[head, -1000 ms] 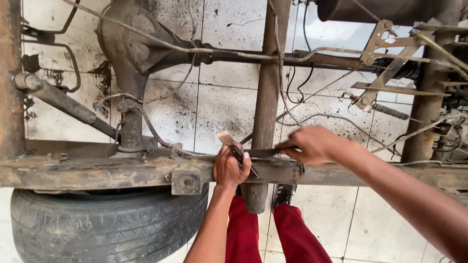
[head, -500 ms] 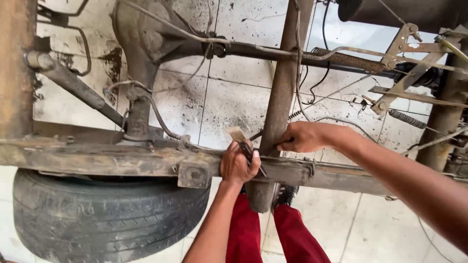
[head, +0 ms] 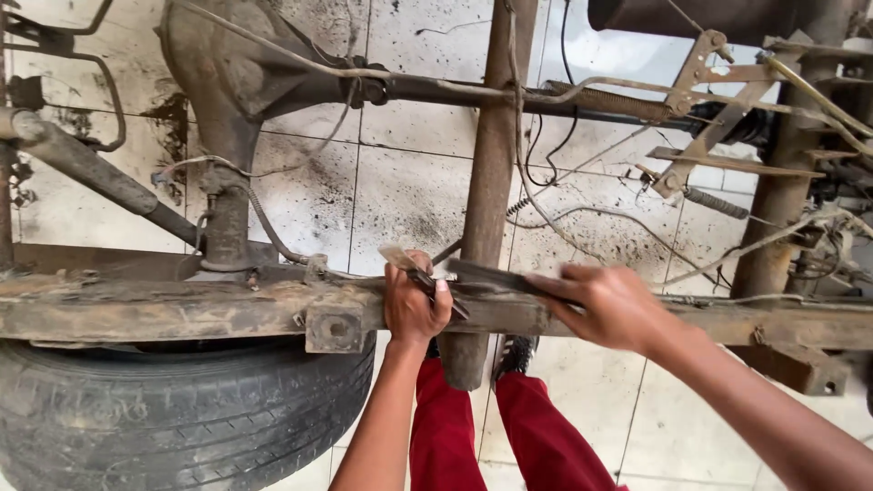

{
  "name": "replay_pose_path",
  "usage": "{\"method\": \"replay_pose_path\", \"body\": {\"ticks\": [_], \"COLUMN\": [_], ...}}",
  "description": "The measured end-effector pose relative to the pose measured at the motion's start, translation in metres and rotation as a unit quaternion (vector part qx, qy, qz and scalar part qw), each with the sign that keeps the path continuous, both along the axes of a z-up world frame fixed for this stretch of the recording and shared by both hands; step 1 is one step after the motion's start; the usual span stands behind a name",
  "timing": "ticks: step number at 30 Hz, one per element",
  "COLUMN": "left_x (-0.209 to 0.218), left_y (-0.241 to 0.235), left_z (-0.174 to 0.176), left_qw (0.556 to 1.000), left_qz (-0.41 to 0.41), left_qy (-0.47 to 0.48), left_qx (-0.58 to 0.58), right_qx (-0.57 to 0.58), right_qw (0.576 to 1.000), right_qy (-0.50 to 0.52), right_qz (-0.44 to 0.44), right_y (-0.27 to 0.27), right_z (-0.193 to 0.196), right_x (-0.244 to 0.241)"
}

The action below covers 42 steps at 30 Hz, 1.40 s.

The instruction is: The person scrubs the underside of a vehicle frame using a wire brush and a metal scraper. They remove rust and debris from the frame rails and cross members, focusing on specific areas and holes.

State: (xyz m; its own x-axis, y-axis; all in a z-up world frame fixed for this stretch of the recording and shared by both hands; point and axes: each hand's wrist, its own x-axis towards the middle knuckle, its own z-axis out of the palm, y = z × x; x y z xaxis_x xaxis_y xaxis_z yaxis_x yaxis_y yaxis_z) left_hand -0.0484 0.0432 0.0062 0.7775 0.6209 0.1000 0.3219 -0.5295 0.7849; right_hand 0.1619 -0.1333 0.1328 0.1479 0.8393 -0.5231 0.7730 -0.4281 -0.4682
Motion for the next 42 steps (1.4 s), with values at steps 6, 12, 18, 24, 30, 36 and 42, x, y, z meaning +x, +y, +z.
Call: {"method": "replay_pose_path", "body": {"ticks": [6, 12, 18, 24, 30, 36, 42], "left_x": [-0.003, -0.004, -0.003, -0.004, -0.003, -0.010, -0.006], "left_y": [-0.001, -0.001, 0.000, 0.001, -0.003, -0.005, -0.001], "left_z": [-0.002, -0.015, 0.003, -0.004, -0.005, -0.022, -0.012], "left_qw": [0.998, 0.997, 0.998, 0.997, 0.995, 0.992, 0.996], "left_qz": [0.008, 0.011, 0.013, 0.021, 0.008, 0.013, -0.019], "left_qy": [-0.041, -0.035, -0.037, -0.029, -0.012, 0.072, 0.024], "left_qx": [-0.052, -0.064, -0.055, -0.072, -0.103, -0.101, -0.086], "right_qx": [-0.039, -0.127, -0.107, -0.274, -0.054, -0.155, -0.020], "right_qw": [0.994, 0.987, 0.980, 0.953, 0.992, 0.983, 0.995], "right_qy": [-0.054, -0.034, -0.095, -0.036, -0.048, -0.036, -0.029], "right_qz": [0.085, 0.089, 0.139, 0.125, 0.102, 0.092, 0.091], "right_y": [0.004, 0.018, 0.029, 0.015, 0.010, -0.022, 0.000], "right_z": [-0.009, 0.018, -0.066, 0.030, -0.023, 0.012, -0.037], "right_x": [-0.024, -0.023, -0.063, -0.015, -0.037, -0.007, -0.035]}}
